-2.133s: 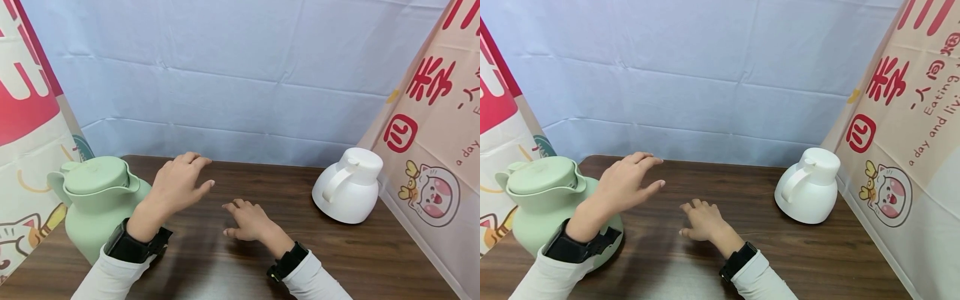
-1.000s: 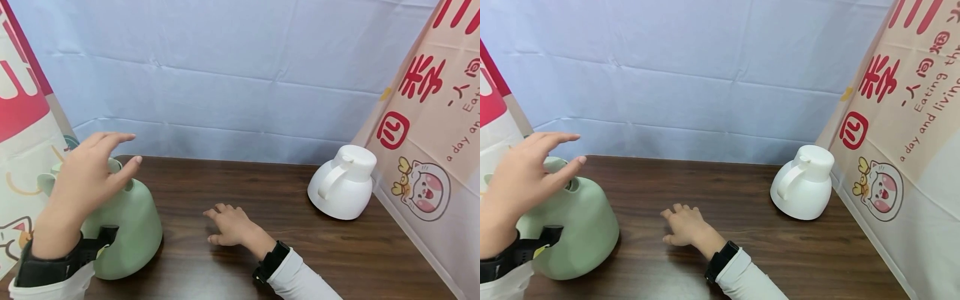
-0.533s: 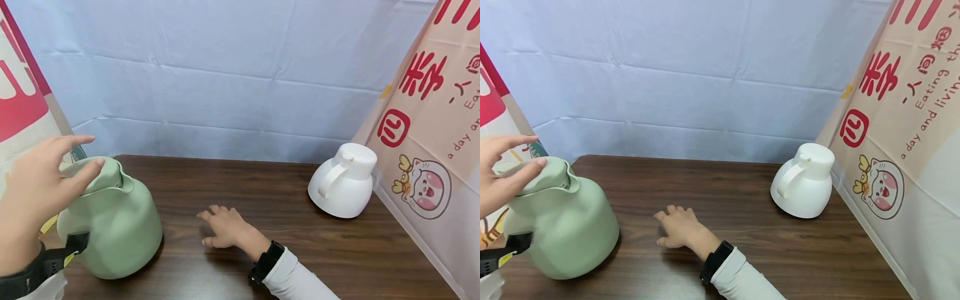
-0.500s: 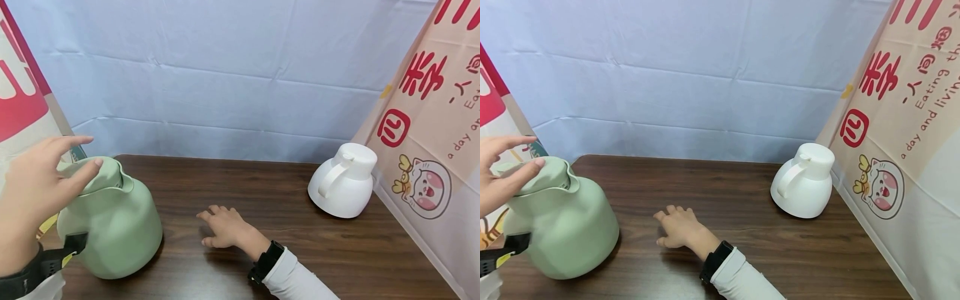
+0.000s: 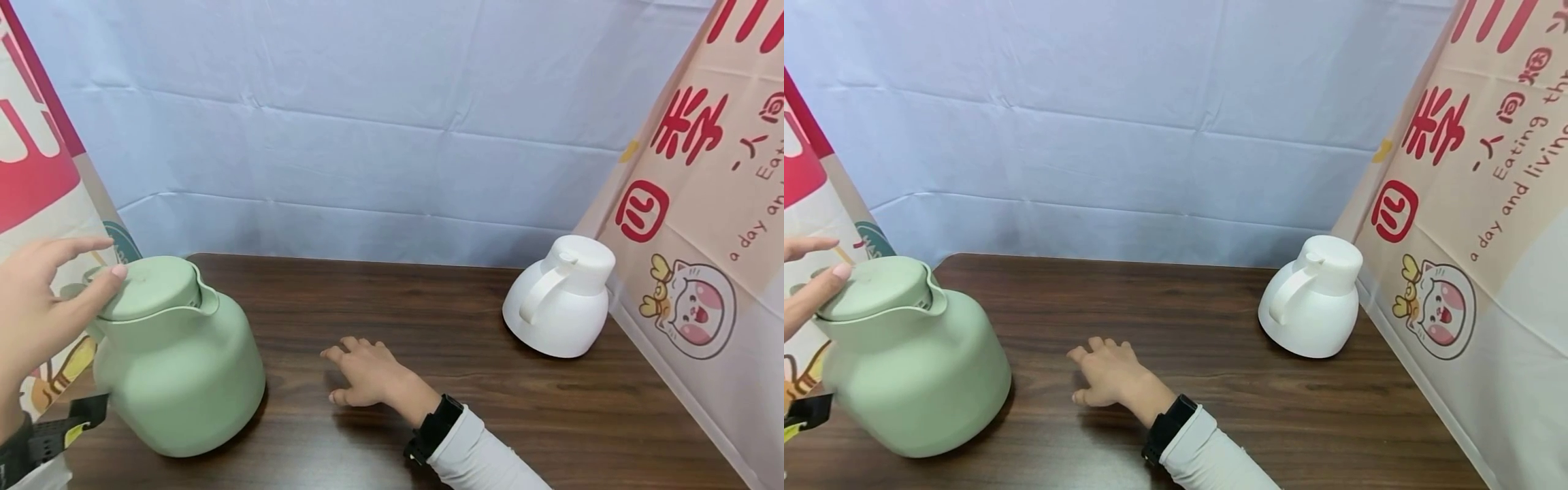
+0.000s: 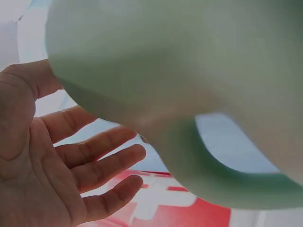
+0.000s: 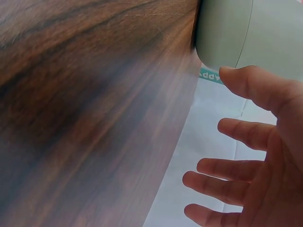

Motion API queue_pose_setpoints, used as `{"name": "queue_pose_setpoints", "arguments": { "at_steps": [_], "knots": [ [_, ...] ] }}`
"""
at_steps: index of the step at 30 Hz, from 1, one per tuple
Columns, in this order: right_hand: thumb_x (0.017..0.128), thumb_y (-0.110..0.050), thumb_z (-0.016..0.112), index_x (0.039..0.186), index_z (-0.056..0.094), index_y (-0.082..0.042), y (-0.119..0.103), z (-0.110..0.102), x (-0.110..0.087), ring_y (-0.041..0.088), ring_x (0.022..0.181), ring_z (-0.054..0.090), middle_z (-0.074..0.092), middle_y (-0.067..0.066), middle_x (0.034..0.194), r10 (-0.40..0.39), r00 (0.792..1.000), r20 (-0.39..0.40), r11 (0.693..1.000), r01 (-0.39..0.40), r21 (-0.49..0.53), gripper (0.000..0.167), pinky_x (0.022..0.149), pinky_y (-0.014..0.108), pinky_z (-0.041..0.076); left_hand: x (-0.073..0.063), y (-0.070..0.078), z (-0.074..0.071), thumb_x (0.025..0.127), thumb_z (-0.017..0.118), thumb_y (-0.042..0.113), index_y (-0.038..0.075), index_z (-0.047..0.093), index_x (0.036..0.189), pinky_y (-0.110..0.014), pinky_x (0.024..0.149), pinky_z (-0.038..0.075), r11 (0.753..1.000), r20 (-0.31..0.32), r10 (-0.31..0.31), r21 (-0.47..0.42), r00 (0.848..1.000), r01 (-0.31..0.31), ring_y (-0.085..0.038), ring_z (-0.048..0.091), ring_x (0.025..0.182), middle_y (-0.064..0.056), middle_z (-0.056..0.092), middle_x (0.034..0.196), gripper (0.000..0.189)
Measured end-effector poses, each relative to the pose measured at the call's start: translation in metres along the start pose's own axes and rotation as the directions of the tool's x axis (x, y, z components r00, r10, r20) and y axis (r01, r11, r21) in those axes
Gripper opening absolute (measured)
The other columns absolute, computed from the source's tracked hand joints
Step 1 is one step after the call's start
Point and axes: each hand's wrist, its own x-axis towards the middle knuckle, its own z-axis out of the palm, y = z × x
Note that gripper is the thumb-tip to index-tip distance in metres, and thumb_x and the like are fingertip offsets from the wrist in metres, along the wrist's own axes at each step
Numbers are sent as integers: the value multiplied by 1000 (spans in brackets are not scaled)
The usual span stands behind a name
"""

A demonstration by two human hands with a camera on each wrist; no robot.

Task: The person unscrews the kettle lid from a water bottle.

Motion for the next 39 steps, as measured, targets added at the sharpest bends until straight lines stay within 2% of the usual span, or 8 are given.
{"name": "queue_pose_setpoints", "arguments": {
  "at_steps": [14,19,24,26,29,33,38,39],
  "knots": [
    [86,-44,64,141,40,-23,0,3,1,29,127,38,35,12,143,1,1000,27,1000,-1,11,64,94,53,35,-2,-46,3,97,47,18,-11,53,119,-72,85,24,990,140,-140,53,980,133,-55,32,119,-39,43,122,37],
    [86,-44,64,141,39,-24,0,4,2,28,127,37,35,11,143,7,999,36,1000,-7,7,64,94,52,35,-3,-57,3,99,44,25,-11,51,119,-73,77,28,982,215,-187,60,959,178,-57,34,116,-39,44,118,42],
    [86,-44,64,141,39,-24,0,5,2,27,127,38,35,11,142,5,999,38,1000,-5,4,64,94,51,35,-8,-63,4,102,34,25,-10,46,125,-73,88,16,974,283,-215,-11,935,228,-60,28,119,-40,42,119,44],
    [86,-44,64,141,40,-23,-1,5,2,28,127,38,36,12,142,-2,999,33,1000,1,7,64,94,52,35,-10,-66,5,102,31,24,-10,46,126,-72,92,11,971,280,-213,-50,936,235,-59,27,120,-39,43,118,44],
    [86,-43,64,141,40,-23,-2,6,3,28,127,38,36,12,142,-7,1000,26,1000,7,8,63,94,52,35,-13,-75,9,101,33,20,3,55,120,-70,95,9,967,224,-180,-140,958,215,-26,38,126,-6,59,109,33],
    [85,-44,64,140,42,-22,-4,5,5,27,126,39,37,11,141,-12,1000,20,1000,12,-5,63,94,51,36,-18,-91,20,101,34,16,31,58,97,-54,106,3,947,106,-160,-265,981,183,11,41,97,33,47,86,29],
    [86,-44,64,140,43,-21,-11,4,8,26,125,40,39,9,139,-30,999,11,999,30,-14,62,93,49,37,-19,-103,30,102,27,19,28,55,77,-37,101,-14,916,41,-197,-347,979,199,6,43,80,24,50,71,39],
    [86,-44,64,140,42,-21,-12,4,9,26,125,40,40,9,139,-31,999,12,999,31,-15,62,93,49,37,-20,-104,32,102,26,20,23,54,74,-33,102,-2,898,41,-202,-391,978,202,2,43,73,20,49,66,40]
  ]
}}
